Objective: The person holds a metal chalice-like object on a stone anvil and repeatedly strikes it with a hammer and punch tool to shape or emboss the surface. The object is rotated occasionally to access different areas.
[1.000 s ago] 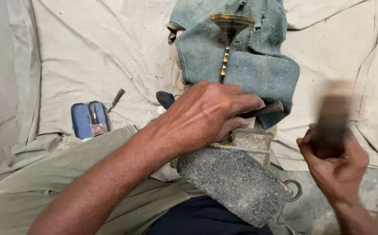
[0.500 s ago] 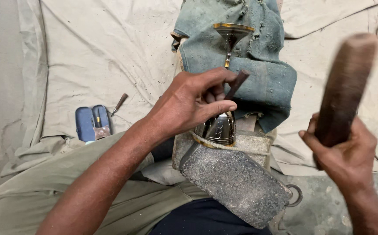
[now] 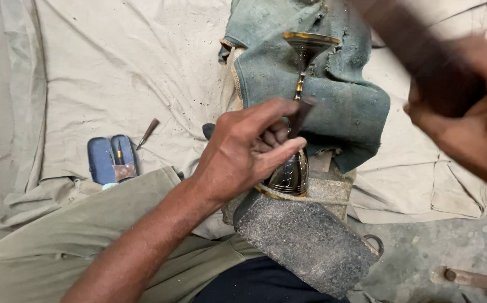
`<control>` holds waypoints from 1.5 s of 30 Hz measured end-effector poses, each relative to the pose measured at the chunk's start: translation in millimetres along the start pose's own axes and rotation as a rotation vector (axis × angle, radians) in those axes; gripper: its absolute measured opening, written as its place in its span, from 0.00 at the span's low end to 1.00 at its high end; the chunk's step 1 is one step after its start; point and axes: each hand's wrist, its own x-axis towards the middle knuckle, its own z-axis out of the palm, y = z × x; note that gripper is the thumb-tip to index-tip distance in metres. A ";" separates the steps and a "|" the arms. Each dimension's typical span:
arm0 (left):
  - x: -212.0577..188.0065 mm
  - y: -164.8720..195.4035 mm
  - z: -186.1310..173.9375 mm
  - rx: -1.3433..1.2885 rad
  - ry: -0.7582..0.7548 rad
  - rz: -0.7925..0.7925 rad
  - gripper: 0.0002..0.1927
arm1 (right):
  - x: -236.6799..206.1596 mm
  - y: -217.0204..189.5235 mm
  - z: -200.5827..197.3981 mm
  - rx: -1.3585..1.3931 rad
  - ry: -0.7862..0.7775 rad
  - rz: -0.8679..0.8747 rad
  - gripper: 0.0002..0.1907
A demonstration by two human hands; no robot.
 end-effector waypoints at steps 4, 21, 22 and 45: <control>-8.6 6.8 3.1 -0.114 0.109 -0.101 0.16 | 22.3 -21.0 -12.2 -0.409 -0.206 -0.081 0.21; 5.1 30.8 6.6 0.041 0.032 -0.053 0.22 | 2.9 -0.1 -4.9 -0.197 -0.221 0.132 0.18; 5.8 30.7 5.9 0.053 0.009 -0.041 0.21 | -6.5 7.4 -5.3 -0.302 -0.314 0.268 0.18; -52.1 48.8 33.4 0.041 0.256 -0.168 0.16 | -117.9 81.5 40.1 1.099 0.143 0.093 0.16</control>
